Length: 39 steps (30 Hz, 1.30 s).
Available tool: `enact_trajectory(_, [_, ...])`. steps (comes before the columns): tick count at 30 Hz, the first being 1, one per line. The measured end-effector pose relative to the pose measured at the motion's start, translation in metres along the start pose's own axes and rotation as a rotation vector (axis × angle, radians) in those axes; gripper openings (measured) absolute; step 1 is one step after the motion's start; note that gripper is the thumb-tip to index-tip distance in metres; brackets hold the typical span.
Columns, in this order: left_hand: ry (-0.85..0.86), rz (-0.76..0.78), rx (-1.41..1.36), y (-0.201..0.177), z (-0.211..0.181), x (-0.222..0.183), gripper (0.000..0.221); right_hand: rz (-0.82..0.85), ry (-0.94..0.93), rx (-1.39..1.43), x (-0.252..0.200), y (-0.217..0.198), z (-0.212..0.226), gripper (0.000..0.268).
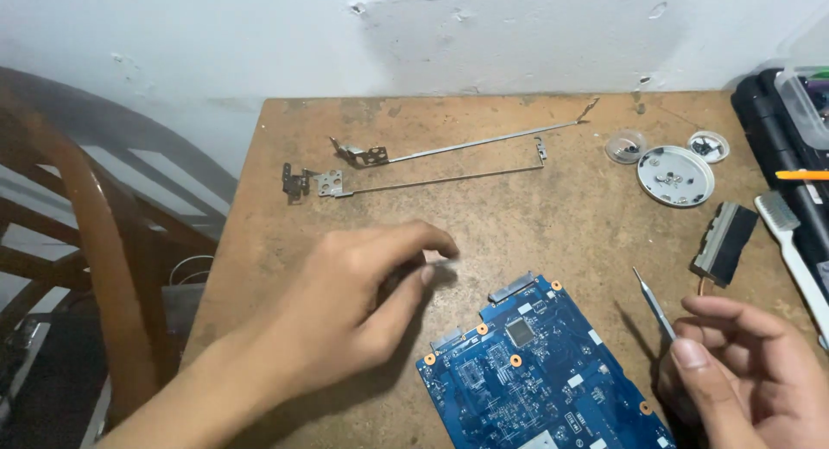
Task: Cleaning and inspecting a laptop motherboard using a cotton swab and a small metal tool
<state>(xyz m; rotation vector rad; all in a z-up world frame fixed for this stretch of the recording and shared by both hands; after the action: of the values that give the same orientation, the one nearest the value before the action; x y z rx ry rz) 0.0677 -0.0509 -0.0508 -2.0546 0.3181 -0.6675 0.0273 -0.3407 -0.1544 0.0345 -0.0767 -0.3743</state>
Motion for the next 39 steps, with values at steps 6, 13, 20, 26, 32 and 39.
enact_trajectory(6, [-0.520, 0.277, -0.103, 0.017, 0.017, -0.016, 0.023, -0.006, -0.007, -0.017, -0.002, 0.005, 0.006, 0.039])
enact_trajectory(13, [-0.396, 0.259, 0.021, 0.023, 0.030, -0.004, 0.018, 0.027, -0.029, 0.028, -0.003, 0.007, 0.007, 0.041])
enact_trajectory(20, [-0.660, 0.546, 0.118, 0.016, 0.020, 0.003, 0.020, 0.012, -0.005, -0.101, -0.001, 0.007, 0.010, 0.045])
enact_trajectory(26, [-0.681, 0.551, 0.106, 0.020, 0.026, 0.007, 0.019, -0.020, 0.008, -0.085, -0.001, 0.003, 0.004, 0.044])
enact_trajectory(32, [-0.647, 0.611, 0.229, 0.020, 0.021, 0.007, 0.019, -0.022, 0.022, -0.103, -0.001, -0.009, -0.010, 0.046])
enact_trajectory(39, [-0.665, 0.605, 0.212, 0.015, 0.019, 0.007, 0.017, 0.015, -0.003, -0.068, 0.002, -0.002, -0.003, 0.047])
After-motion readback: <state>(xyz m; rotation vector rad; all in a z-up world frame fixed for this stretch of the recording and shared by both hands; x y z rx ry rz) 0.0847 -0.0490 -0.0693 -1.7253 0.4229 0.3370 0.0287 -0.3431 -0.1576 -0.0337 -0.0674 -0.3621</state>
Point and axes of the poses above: each hand's wrist, its own x-axis towards the middle knuckle, its own y-axis out of the palm, z = x × y, the point moved 7 cm from there along x, towards the middle knuckle, and after that the axes turned 12 degrees about x, right-handed, at the moved point
